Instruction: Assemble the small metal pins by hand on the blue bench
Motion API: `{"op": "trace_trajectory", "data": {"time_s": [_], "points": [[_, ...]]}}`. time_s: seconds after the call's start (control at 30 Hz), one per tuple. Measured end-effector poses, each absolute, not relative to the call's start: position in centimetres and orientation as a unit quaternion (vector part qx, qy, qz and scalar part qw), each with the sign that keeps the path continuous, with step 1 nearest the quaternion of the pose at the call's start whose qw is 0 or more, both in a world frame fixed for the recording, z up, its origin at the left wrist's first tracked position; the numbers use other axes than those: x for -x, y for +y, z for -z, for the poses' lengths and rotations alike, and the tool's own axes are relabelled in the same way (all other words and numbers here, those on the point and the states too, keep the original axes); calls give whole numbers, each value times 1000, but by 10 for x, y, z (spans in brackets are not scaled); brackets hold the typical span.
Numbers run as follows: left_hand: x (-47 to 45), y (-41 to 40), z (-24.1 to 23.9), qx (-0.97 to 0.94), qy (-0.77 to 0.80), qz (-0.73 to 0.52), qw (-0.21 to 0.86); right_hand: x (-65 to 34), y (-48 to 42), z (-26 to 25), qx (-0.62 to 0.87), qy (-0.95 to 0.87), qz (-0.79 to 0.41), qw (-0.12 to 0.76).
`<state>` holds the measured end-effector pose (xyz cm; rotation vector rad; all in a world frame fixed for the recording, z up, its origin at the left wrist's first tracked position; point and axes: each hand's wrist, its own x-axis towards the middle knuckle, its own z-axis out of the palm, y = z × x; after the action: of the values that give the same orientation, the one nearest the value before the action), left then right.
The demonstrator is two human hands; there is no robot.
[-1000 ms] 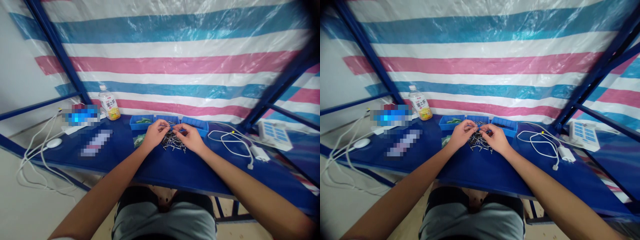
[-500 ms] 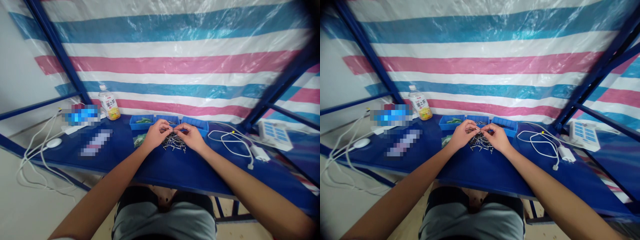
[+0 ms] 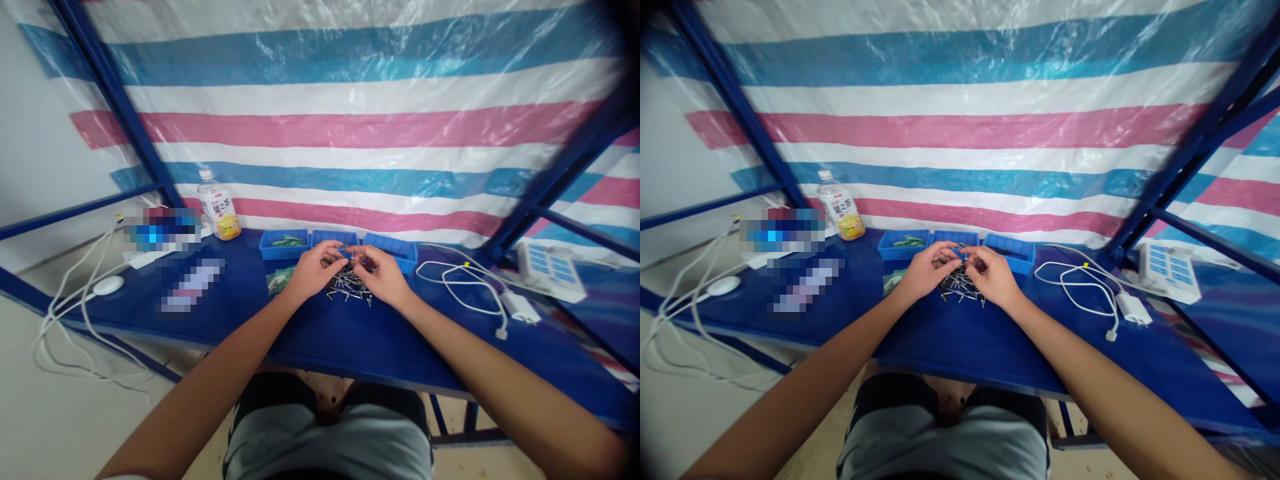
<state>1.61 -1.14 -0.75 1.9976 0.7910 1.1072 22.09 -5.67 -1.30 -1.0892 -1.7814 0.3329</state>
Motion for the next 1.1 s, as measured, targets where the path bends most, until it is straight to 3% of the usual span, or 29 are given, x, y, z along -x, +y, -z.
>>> {"op": "trace_trajectory", "data": {"time_s": [0.23, 0.43, 0.7, 1.1], "points": [[-16, -10, 14, -779, 287, -398, 390, -223, -59, 9, 448, -745, -72, 488], [-15, -11, 8, -783, 307, -412, 351, -222, -56, 12, 421, -758, -129, 482], [-17, -7, 16, -763, 282, -429, 392, -222, -51, 20, 442, -708, -189, 518], [-17, -8, 12, -750, 293, -449, 388, -224, -53, 14, 451, -714, -174, 506]]}}
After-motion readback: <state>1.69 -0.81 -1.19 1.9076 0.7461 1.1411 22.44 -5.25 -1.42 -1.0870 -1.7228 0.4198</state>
